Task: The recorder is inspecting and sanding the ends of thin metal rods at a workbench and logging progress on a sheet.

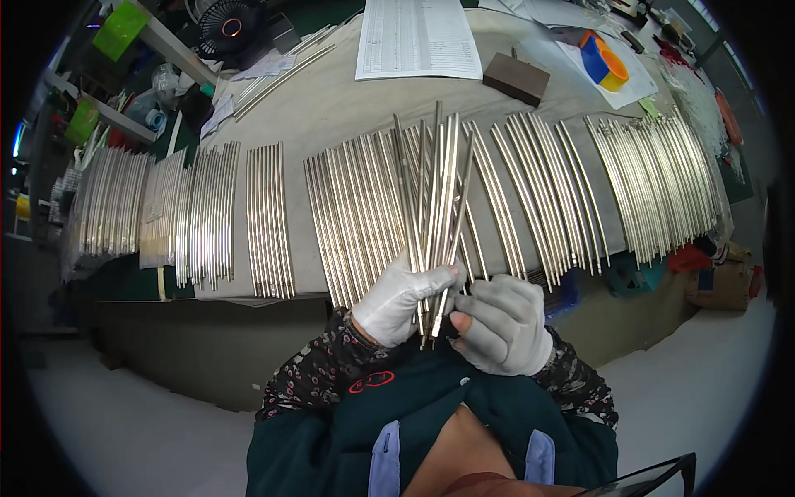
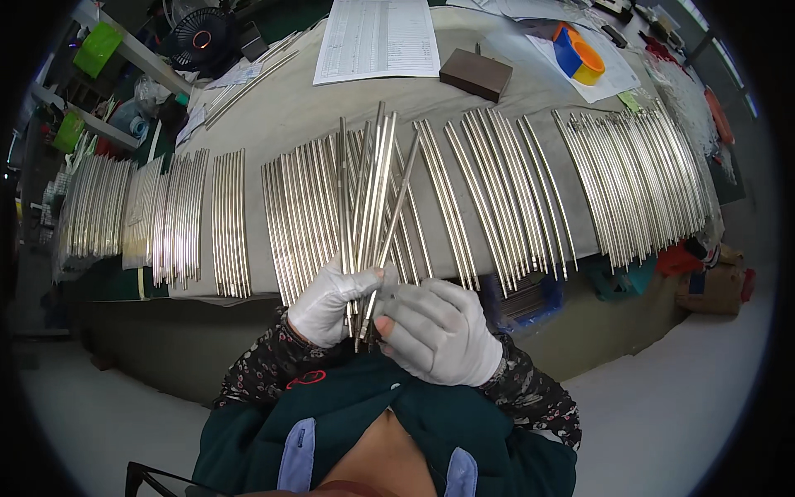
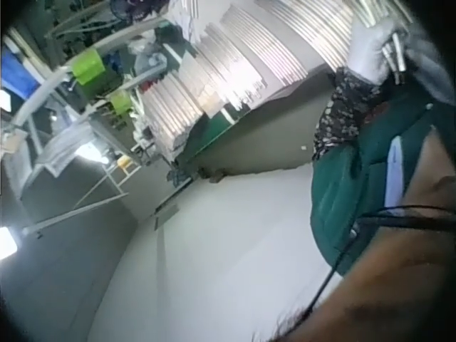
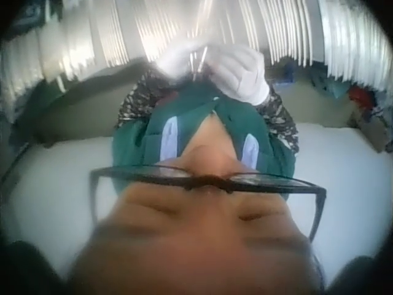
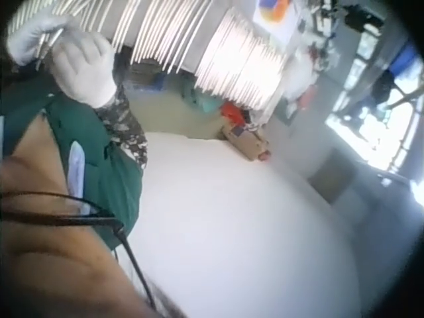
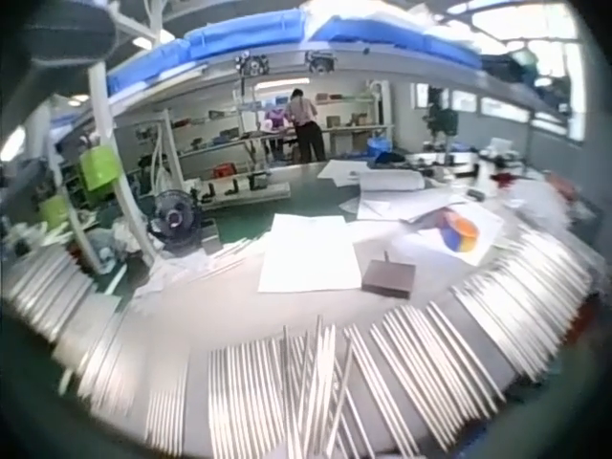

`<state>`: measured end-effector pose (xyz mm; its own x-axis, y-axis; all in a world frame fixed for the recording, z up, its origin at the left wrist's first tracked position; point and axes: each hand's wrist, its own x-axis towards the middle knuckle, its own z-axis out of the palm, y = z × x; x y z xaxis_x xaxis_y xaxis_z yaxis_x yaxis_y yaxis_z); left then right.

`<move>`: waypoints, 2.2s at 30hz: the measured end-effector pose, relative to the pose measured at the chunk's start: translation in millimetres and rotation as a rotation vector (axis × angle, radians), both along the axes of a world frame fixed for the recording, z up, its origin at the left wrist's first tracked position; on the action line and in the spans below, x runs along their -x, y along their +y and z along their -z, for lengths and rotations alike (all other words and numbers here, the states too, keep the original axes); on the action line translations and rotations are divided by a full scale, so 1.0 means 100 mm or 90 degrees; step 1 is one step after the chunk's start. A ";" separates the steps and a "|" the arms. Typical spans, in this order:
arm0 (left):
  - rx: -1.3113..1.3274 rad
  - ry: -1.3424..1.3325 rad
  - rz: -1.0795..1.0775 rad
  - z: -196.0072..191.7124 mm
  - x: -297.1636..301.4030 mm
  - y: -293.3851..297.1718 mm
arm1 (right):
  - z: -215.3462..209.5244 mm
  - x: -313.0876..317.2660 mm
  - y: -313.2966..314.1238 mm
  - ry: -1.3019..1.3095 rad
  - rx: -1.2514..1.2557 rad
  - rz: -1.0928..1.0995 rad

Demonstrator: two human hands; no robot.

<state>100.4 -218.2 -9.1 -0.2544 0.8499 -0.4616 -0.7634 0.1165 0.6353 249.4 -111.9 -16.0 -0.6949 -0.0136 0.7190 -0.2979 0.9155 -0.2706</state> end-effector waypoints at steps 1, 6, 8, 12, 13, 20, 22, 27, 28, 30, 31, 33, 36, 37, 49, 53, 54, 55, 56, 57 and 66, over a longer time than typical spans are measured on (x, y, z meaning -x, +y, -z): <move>-0.021 -0.010 0.013 -0.04 0.06 -0.05 | 0.00 0.02 0.02 -0.001 0.001 0.000; -0.067 0.033 -0.049 -0.02 0.26 -0.25 | -0.01 0.23 0.01 -0.317 0.021 0.072; -0.075 0.053 -0.091 -0.09 0.31 -0.27 | 0.07 0.29 0.00 -0.387 -0.016 0.060; -0.081 0.026 -0.159 -0.02 0.40 -0.37 | 0.07 0.15 0.12 -0.441 -0.038 0.130; -0.105 0.020 -0.151 0.04 0.42 -0.40 | 0.05 0.09 0.14 -0.447 -0.031 0.153; -0.018 -0.002 -0.154 -0.03 0.34 -0.34 | 0.02 0.19 0.06 -0.428 -0.026 0.122; -0.018 -0.029 -0.150 -0.03 0.34 -0.32 | 0.02 0.19 0.05 -0.440 -0.026 0.117; -0.024 -0.048 -0.140 0.03 0.35 -0.31 | 0.00 0.09 0.13 -0.370 -0.020 0.138; -0.038 -0.029 -0.137 0.04 0.33 -0.30 | 0.02 0.07 0.15 -0.372 -0.055 0.171; -0.034 -0.050 -0.135 0.04 0.30 -0.28 | 0.10 0.07 0.17 -0.301 -0.119 0.226; -0.029 -0.069 -0.135 0.02 0.28 -0.26 | 0.16 0.08 0.18 -0.301 -0.119 0.226; 0.040 -0.019 -0.125 -0.06 0.23 -0.18 | 0.25 0.07 0.20 -0.209 -0.147 0.223; 0.055 0.005 -0.101 -0.09 0.19 -0.12 | 0.25 0.07 0.20 -0.167 -0.134 0.202; 0.055 0.006 -0.102 -0.10 0.18 -0.11 | 0.26 0.05 0.19 -0.166 -0.134 0.202; 0.098 0.013 -0.044 -0.05 0.09 0.02 | 0.31 0.03 0.21 -0.100 -0.113 0.171; 0.104 0.050 0.002 0.03 0.05 0.04 | 0.11 0.06 0.14 -0.029 -0.013 0.153; 0.122 0.059 -0.046 0.01 0.01 0.06 | 0.10 0.13 0.08 0.013 0.005 0.144; 0.139 0.069 -0.096 -0.01 -0.01 0.08 | 0.08 0.20 0.02 0.057 0.022 0.133; 0.088 0.026 -0.095 0.02 0.01 0.05 | 0.03 0.25 -0.03 0.043 0.029 0.088; 0.088 0.027 -0.094 0.00 0.02 0.06 | 0.03 0.26 -0.04 0.044 0.030 0.089; 0.060 0.009 -0.046 -0.04 0.13 -0.04 | 0.08 0.14 0.06 -0.042 0.019 -0.011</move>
